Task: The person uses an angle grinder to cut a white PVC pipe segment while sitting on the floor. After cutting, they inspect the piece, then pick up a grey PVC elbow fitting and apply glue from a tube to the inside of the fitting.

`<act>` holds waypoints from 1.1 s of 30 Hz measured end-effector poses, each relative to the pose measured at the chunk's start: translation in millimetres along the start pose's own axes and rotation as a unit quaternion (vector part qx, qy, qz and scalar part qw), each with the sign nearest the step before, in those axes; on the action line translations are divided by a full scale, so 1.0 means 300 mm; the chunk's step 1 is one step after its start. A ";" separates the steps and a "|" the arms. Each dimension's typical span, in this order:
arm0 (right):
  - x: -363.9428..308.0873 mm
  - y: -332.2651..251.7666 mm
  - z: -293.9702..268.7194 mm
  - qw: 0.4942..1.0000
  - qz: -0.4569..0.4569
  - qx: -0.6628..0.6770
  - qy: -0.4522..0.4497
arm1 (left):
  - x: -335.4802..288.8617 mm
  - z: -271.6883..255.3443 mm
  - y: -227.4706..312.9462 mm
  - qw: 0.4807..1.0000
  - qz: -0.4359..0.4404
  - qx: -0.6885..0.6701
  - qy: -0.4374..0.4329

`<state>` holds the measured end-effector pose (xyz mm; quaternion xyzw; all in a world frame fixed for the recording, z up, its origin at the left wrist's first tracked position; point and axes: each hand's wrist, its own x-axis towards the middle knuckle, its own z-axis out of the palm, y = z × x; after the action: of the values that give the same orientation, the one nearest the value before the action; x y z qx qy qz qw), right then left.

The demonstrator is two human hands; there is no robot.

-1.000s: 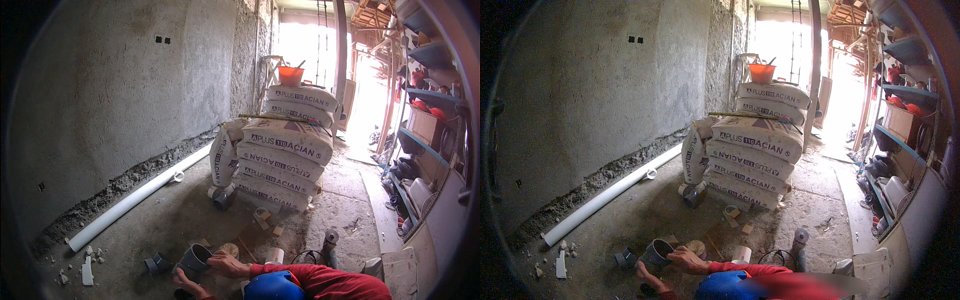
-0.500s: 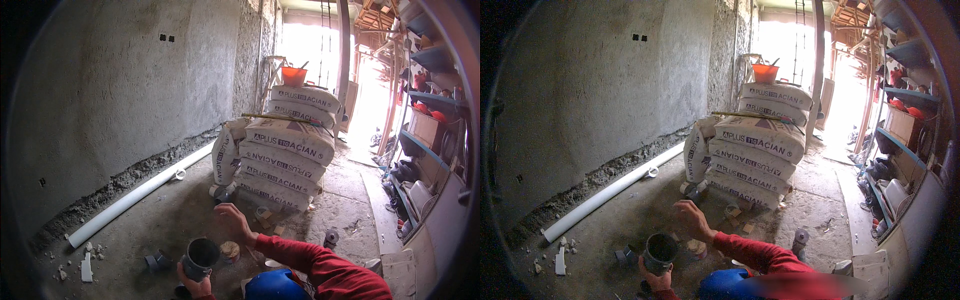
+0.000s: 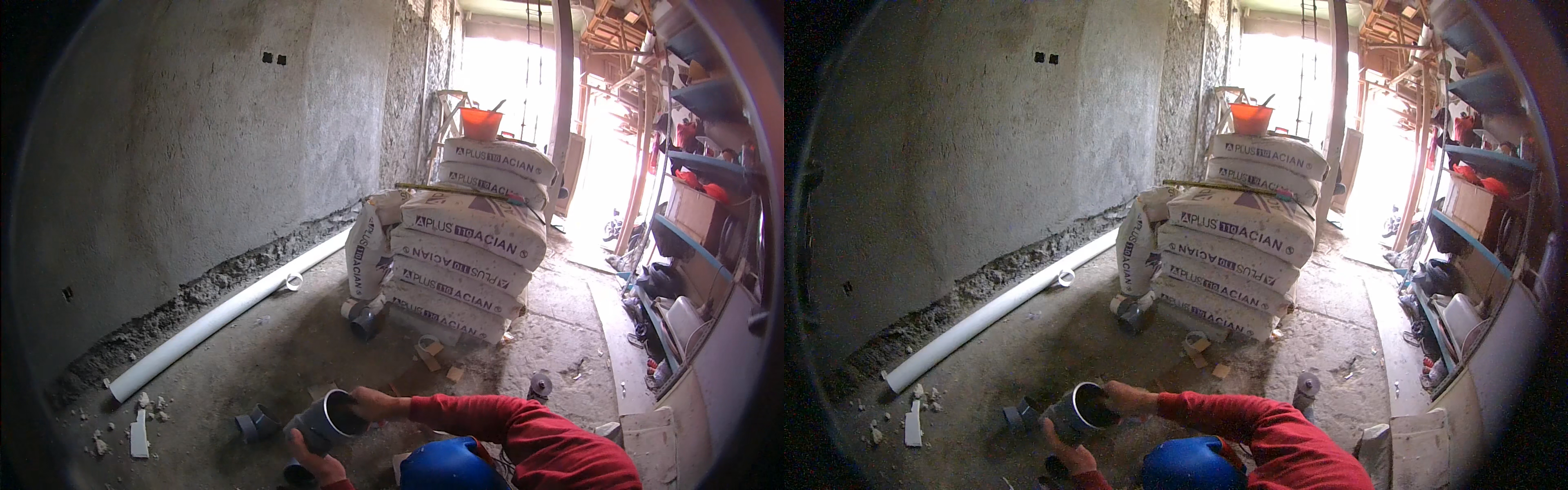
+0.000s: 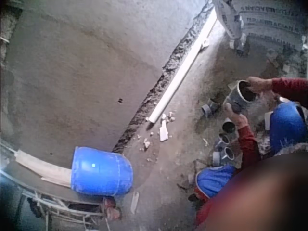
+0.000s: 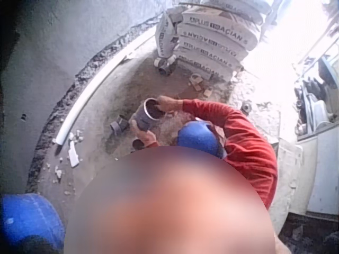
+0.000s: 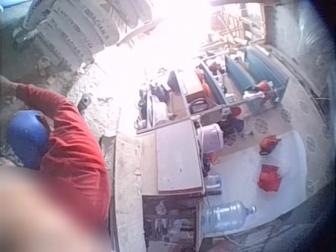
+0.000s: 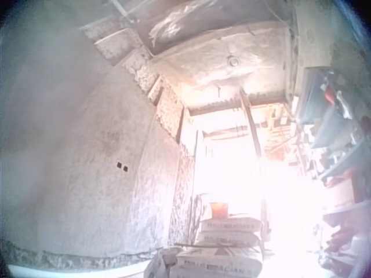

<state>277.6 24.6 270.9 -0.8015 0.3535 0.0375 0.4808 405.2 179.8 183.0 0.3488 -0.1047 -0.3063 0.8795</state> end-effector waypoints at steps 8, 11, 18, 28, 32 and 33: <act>-0.099 0.002 0.143 0.758 0.076 0.612 -0.211 | 0.013 -0.033 -0.039 0.860 0.359 0.358 0.053; -0.151 -0.041 0.099 0.840 -0.027 0.510 -0.183 | -0.003 0.017 0.017 0.952 0.209 0.184 0.125; -0.188 -0.137 0.098 0.943 -0.293 -0.051 0.149 | -0.032 0.097 0.044 0.973 0.135 0.166 0.092; -0.141 -0.046 0.021 0.746 -0.500 -0.412 0.157 | -0.044 0.096 0.098 0.990 -0.074 -0.117 -0.004; -0.150 -0.076 -0.096 0.663 -0.576 -0.425 0.216 | -0.044 0.119 0.139 0.969 -0.183 -0.162 -0.023; -0.151 -0.094 -0.118 0.651 -0.579 -0.420 0.256 | -0.039 0.121 0.143 0.960 -0.208 -0.186 -0.019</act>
<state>250.8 28.5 328.9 -0.9375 -0.1263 -0.3109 -0.0923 401.4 191.5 239.0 0.1878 0.0126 -0.5030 0.8436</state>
